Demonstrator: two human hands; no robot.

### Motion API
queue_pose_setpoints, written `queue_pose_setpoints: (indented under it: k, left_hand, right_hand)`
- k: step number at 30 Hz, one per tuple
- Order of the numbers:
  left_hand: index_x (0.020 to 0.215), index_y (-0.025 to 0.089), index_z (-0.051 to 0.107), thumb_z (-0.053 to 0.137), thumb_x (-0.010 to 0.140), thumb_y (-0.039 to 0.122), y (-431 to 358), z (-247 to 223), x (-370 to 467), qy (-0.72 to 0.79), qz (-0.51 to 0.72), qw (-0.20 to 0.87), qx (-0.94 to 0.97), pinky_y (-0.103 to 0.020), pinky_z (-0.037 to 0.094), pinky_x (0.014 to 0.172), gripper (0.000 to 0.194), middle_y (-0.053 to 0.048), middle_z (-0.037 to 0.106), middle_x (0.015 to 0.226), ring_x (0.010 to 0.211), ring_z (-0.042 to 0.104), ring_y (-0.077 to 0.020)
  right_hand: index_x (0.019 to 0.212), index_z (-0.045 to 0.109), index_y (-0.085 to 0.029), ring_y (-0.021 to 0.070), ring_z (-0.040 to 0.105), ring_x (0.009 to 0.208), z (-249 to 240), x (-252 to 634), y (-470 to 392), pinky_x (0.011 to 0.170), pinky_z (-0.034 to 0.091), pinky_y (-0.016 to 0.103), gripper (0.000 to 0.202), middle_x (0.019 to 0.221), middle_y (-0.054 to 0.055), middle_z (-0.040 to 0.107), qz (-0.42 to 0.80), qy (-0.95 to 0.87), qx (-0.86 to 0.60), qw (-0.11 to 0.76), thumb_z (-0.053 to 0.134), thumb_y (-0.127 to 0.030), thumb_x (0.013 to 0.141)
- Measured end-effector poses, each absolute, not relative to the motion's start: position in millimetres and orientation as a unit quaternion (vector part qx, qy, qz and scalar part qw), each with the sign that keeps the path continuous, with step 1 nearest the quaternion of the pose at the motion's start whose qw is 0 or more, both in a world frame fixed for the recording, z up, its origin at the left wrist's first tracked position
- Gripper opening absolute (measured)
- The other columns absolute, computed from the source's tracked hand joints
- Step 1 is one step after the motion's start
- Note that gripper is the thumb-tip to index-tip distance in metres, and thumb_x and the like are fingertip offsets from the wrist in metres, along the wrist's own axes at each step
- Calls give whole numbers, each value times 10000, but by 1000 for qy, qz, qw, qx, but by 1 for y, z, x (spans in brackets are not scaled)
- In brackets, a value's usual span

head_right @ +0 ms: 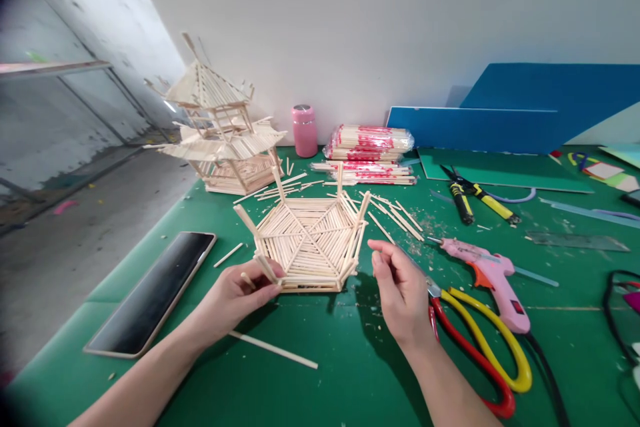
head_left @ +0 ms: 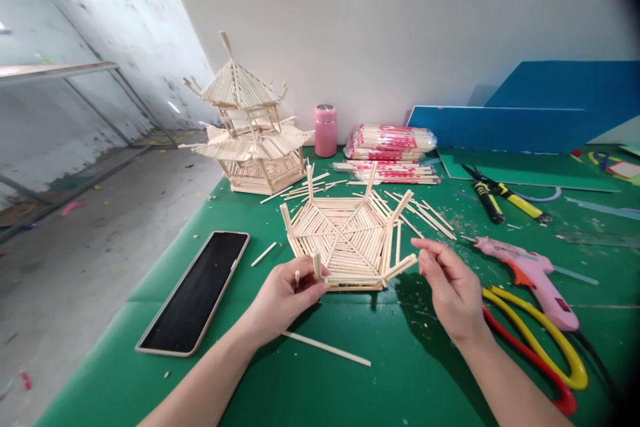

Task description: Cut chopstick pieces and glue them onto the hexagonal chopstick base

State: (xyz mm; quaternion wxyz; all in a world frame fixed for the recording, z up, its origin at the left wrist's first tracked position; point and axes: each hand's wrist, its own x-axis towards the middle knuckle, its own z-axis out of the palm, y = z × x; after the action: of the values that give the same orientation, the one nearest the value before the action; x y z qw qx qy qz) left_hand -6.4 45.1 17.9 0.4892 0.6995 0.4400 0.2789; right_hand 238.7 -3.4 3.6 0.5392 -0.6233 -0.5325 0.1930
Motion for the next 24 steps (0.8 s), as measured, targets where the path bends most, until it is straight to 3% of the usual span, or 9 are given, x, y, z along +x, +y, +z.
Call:
queue_pose_setpoints:
  k: [24]
  left_hand:
    - [814,169,608,558,764,290,46,19,-7,435,274,474,715,-230,375,589,140,-13,579,781,648,480,-130]
  right_hand:
    - [994,591,-191,113,437,539,4,240,-5,480,353,232,253,620,-23,472,210,-530,-631,526,467,-348,838]
